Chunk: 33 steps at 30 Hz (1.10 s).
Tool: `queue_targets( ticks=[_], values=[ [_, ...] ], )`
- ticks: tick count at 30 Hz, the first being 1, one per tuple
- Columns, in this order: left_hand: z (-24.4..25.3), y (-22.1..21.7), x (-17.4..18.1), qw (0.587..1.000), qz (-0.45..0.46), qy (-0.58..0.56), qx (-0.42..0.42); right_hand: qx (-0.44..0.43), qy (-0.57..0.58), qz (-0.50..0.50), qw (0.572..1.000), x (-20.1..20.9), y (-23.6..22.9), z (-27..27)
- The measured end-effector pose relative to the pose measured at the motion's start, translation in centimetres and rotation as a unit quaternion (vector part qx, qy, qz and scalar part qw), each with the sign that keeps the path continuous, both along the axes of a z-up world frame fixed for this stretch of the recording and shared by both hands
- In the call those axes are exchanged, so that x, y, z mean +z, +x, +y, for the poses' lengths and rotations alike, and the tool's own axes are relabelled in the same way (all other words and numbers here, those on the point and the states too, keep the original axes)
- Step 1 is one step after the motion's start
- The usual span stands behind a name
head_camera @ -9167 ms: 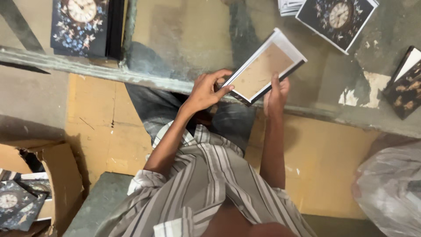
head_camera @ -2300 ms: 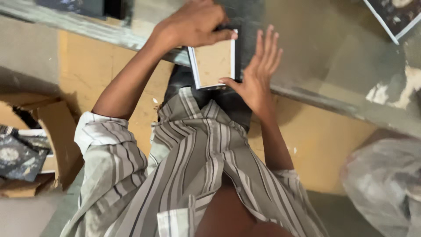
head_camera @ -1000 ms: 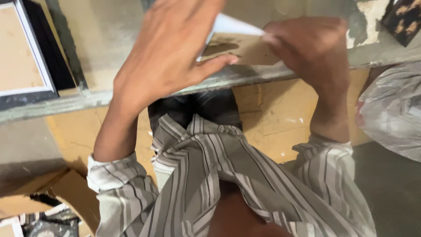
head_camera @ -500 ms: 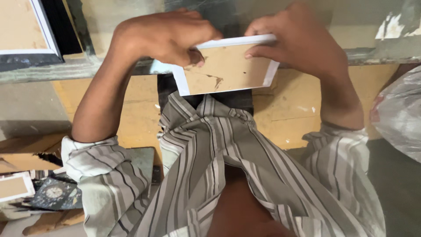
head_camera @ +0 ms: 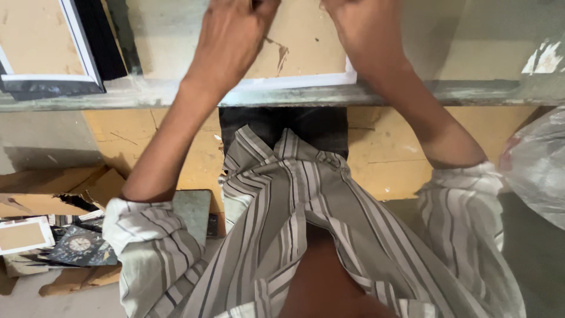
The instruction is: The person sits on the floor and assembles small photo frames by hand. They pick up a frame, place a backing card inside, and press the edges to secure it. The person repeats this process for several frames, stacking the completed ones on the table.
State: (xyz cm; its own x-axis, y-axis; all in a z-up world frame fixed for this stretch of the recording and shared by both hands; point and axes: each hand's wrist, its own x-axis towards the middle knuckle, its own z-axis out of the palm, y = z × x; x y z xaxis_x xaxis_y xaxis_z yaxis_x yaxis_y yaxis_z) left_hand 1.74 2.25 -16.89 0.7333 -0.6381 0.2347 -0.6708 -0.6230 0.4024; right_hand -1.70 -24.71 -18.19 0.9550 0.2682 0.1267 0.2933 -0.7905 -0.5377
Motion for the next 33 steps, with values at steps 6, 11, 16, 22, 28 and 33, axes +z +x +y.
queue_targets(
  ticks=[6,11,16,22,28,33],
  values=[
    [-0.5,-1.5,-0.5,0.999,0.021,0.026,-0.004,0.086,-0.118,-0.109,0.983,2.2,-0.2,0.7],
    [-0.8,-2.3,-1.3,0.996,0.085,0.017,-0.004,0.080,-0.101,-0.095,0.987,3.2,-0.2,1.5],
    [-1.7,-2.8,-1.3,1.000,0.009,0.018,0.020,0.079,-0.047,-0.107,0.990,4.5,-0.1,2.8],
    [-1.3,-4.0,-2.0,1.000,0.011,-0.001,0.026,0.097,-0.026,-0.031,0.994,3.0,-1.6,4.5],
    [-1.8,-3.7,-1.2,0.999,-0.023,-0.001,0.041,0.056,0.002,0.064,0.996,3.0,-2.6,4.0],
    [-1.5,-4.4,-2.2,0.999,-0.015,-0.004,0.045,0.084,-0.203,0.029,0.975,2.7,-3.9,2.4]
  ],
)
